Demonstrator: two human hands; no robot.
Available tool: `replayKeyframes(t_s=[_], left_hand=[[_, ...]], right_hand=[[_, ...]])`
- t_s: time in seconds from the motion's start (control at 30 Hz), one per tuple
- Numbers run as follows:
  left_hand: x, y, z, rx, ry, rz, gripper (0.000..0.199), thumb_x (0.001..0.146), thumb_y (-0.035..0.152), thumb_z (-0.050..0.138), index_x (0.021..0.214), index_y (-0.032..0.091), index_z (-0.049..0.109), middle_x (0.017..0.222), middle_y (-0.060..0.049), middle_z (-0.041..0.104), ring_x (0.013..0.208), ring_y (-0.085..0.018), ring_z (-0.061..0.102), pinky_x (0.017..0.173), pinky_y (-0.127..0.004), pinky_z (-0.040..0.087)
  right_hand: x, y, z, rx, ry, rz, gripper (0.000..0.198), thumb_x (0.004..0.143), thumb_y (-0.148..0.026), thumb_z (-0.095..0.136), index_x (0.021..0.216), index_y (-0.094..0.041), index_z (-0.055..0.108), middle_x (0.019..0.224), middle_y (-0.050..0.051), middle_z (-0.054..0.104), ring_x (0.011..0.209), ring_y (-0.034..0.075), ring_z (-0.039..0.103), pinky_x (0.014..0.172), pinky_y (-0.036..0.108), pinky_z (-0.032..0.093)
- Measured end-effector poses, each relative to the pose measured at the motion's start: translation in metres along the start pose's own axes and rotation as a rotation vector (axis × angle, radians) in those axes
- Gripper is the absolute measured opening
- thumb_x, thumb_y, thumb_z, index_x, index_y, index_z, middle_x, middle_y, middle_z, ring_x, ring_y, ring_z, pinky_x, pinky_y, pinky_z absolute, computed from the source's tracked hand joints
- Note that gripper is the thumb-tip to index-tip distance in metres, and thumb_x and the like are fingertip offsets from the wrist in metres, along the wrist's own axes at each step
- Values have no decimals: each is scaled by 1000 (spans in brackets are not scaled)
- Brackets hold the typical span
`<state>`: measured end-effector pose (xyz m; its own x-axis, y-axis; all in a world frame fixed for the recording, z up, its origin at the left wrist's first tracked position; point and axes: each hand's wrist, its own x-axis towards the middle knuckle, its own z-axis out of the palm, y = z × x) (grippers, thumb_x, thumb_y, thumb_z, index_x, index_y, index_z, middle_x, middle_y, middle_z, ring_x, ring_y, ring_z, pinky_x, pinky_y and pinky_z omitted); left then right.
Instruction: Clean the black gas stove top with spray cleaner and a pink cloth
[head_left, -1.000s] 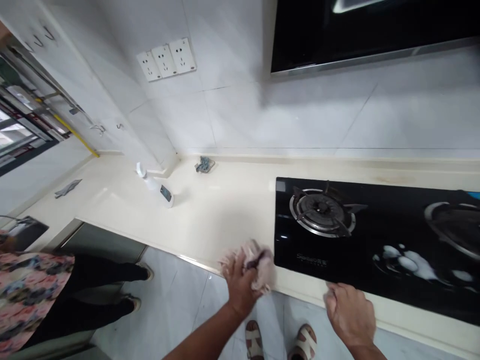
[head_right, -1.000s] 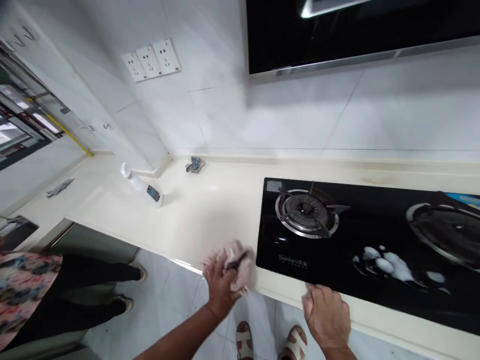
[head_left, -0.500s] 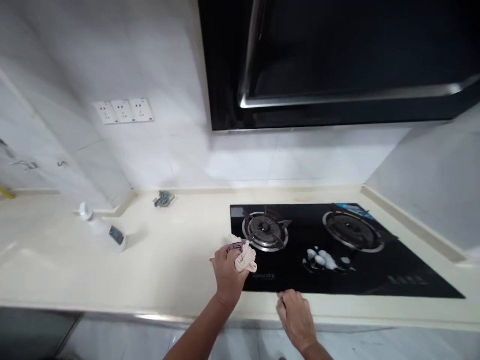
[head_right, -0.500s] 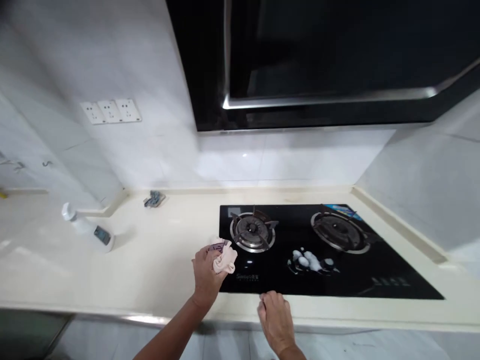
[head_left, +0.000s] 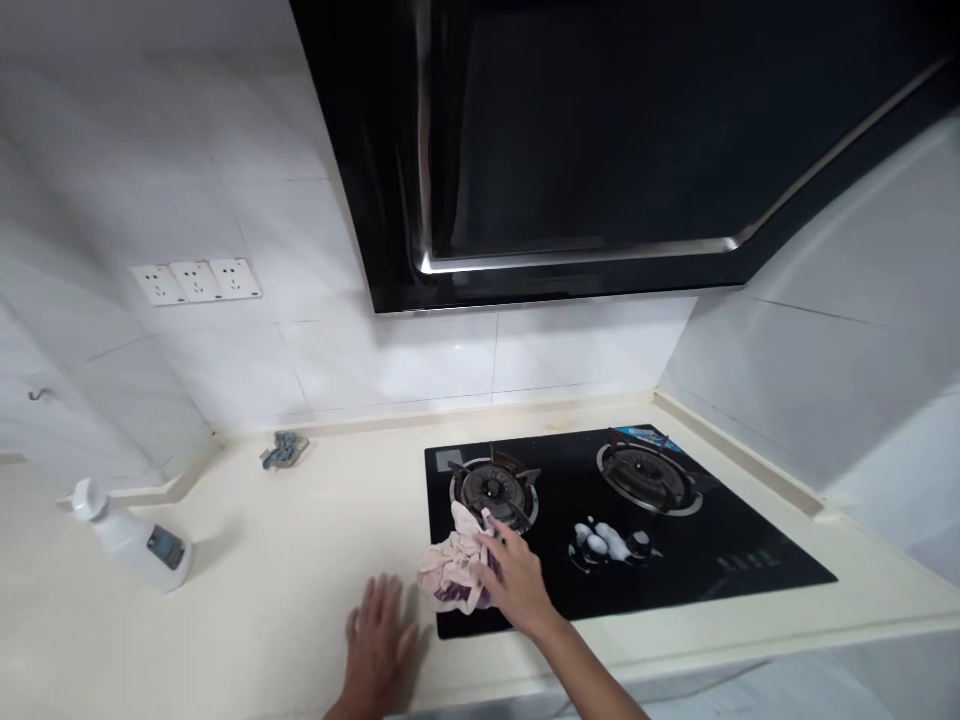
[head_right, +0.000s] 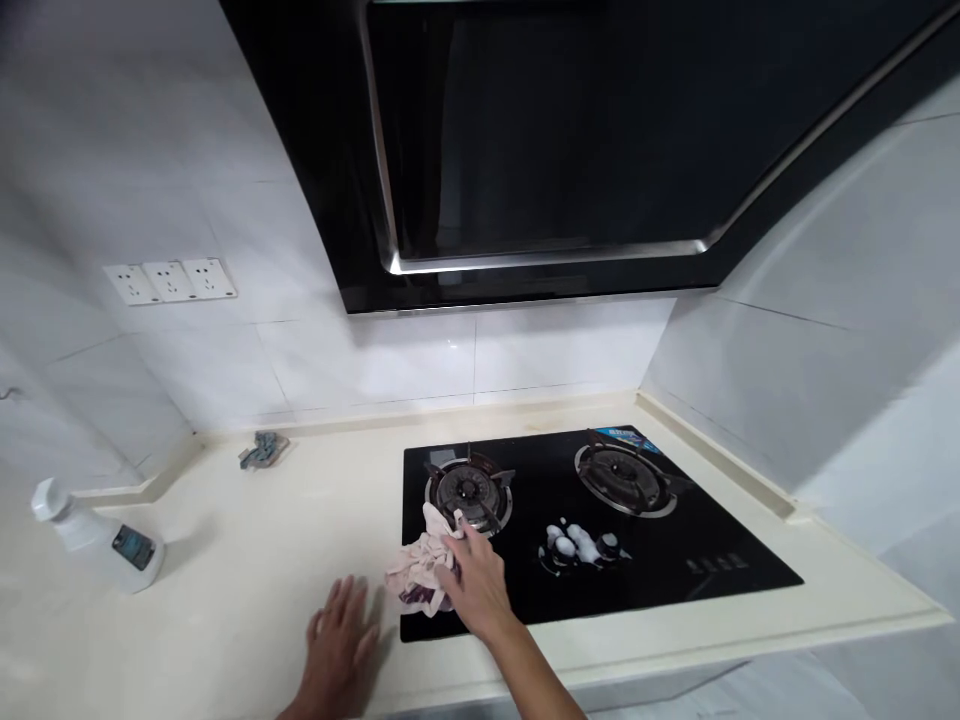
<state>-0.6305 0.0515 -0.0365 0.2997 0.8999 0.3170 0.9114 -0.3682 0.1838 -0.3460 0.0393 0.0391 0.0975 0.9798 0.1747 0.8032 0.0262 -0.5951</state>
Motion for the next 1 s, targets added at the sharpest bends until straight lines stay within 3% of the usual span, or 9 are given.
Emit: replayKeyframes(t_s=[0.1, 0.23, 0.33, 0.43, 0.6, 0.7, 0.8, 0.93, 1.0], left_hand=[[-13, -24, -1, 98, 19, 3, 48, 95, 42, 47, 140, 28, 57, 154, -11, 48, 143, -33, 40, 110, -53, 34], [-12, -23, -4, 143, -7, 10, 48, 95, 43, 46, 137, 27, 60, 153, -11, 49, 142, -32, 41, 110, -53, 34], [-9, -22, -5, 143, -1, 20, 47, 94, 45, 46, 135, 27, 62, 151, -11, 51, 142, -31, 42, 110, -51, 35], [-8, -24, -5, 144, 0, 28, 48, 94, 46, 45, 135, 26, 62, 151, -10, 51, 142, -31, 42, 110, -51, 35], [-7, -24, -7, 163, -17, 2, 48, 94, 45, 45, 134, 26, 63, 150, -10, 52, 141, -30, 43, 110, -50, 34], [-5, -22, -9, 169, -32, -6, 48, 94, 46, 45, 133, 25, 63, 150, -10, 53, 141, -29, 43, 110, -49, 35], [-4, -20, -12, 173, -38, -24, 49, 93, 47, 44, 131, 25, 64, 148, -10, 55, 140, -29, 44, 110, -47, 35], [-1, -18, -16, 167, -82, -50, 51, 92, 48, 43, 132, 26, 63, 149, -8, 54, 141, -28, 43, 111, -45, 33], [1, -17, -19, 166, -99, -61, 53, 92, 48, 40, 134, 25, 62, 150, -8, 53, 142, -27, 42, 111, -45, 34]], right_hand=[[29, -41, 24, -86, -208, 13, 56, 81, -59, 63, 133, -39, 59, 161, 6, 31, 147, 35, 25, 114, 58, 22], [28, -61, 49, -119, -195, -55, 58, 73, -59, 71, 125, -34, 62, 148, 6, 47, 133, 34, 41, 111, 57, 23], [9, -44, 41, -122, -167, -69, 54, 75, -57, 70, 123, -33, 62, 134, 3, 58, 127, 29, 45, 112, 51, 23], [-10, -8, 19, -181, -61, 33, 47, 75, -57, 70, 114, -31, 65, 127, 4, 62, 128, 31, 44, 111, 51, 22], [-13, 42, -17, -268, 28, 236, 38, 79, -51, 66, 109, -28, 66, 136, 8, 57, 128, 32, 44, 103, 49, 31], [4, 45, -27, -254, -5, 290, 37, 82, -49, 61, 112, -27, 66, 141, 8, 54, 124, 31, 46, 99, 47, 35], [18, 29, -23, -245, -20, 351, 48, 85, -56, 56, 124, -28, 63, 141, 11, 53, 127, 35, 43, 100, 52, 33], [15, 0, -3, -219, -104, 181, 77, 73, -72, 66, 141, -40, 50, 154, 10, 37, 132, 45, 34, 102, 63, 24], [9, -9, 4, -203, -140, 65, 72, 71, -73, 68, 135, -40, 56, 154, 6, 37, 128, 44, 37, 102, 62, 24]])
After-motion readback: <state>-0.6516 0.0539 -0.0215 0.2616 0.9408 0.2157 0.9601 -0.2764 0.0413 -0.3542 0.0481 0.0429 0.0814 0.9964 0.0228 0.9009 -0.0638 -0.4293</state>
